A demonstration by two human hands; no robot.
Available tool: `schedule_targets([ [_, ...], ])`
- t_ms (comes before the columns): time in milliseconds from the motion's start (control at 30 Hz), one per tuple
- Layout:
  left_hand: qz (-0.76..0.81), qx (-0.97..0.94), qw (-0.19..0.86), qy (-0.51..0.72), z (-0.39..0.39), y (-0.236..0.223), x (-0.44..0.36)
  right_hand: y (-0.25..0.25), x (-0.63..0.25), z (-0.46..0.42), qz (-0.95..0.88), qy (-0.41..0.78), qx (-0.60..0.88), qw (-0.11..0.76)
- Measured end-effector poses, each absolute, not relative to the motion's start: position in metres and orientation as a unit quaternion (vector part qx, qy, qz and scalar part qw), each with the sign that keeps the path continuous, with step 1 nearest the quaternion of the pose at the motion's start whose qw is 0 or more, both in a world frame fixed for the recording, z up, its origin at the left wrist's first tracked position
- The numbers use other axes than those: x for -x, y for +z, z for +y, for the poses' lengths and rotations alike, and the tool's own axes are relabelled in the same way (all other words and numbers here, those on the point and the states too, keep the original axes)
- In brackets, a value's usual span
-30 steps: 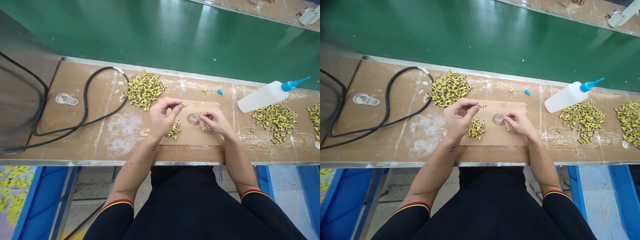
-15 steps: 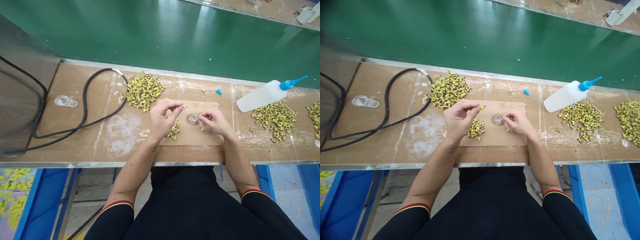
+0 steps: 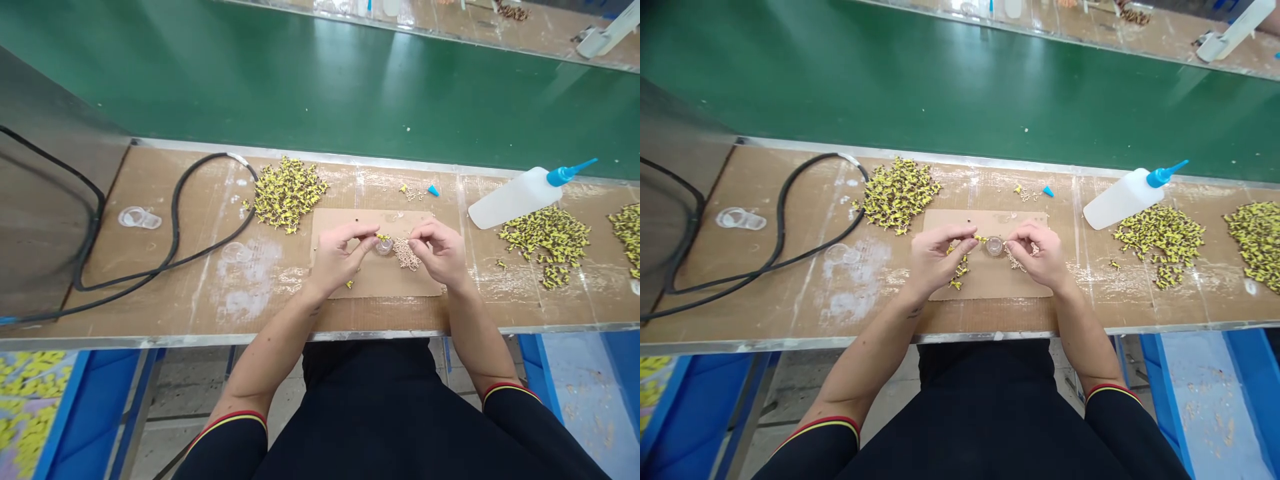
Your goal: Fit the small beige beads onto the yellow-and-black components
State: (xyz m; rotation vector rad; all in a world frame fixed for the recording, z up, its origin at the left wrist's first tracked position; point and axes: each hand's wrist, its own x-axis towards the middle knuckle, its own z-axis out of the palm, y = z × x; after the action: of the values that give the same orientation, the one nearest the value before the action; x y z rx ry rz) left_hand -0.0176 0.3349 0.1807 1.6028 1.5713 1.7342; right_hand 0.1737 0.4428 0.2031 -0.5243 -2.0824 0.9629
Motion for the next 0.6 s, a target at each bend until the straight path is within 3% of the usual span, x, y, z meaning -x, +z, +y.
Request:
schedule_targets([
  [200,0.509,-0.602,0.167,0.593,0.334,0.184,0.009,0.201,-0.170,0.433,-0.816,0.370,0.154,0.416],
  [600,0.495,-0.603,0.168,0.602,0.331,0.185,-0.001,0.200,-0.163,0.427,-0.842,0.344,0.137,0.393],
])
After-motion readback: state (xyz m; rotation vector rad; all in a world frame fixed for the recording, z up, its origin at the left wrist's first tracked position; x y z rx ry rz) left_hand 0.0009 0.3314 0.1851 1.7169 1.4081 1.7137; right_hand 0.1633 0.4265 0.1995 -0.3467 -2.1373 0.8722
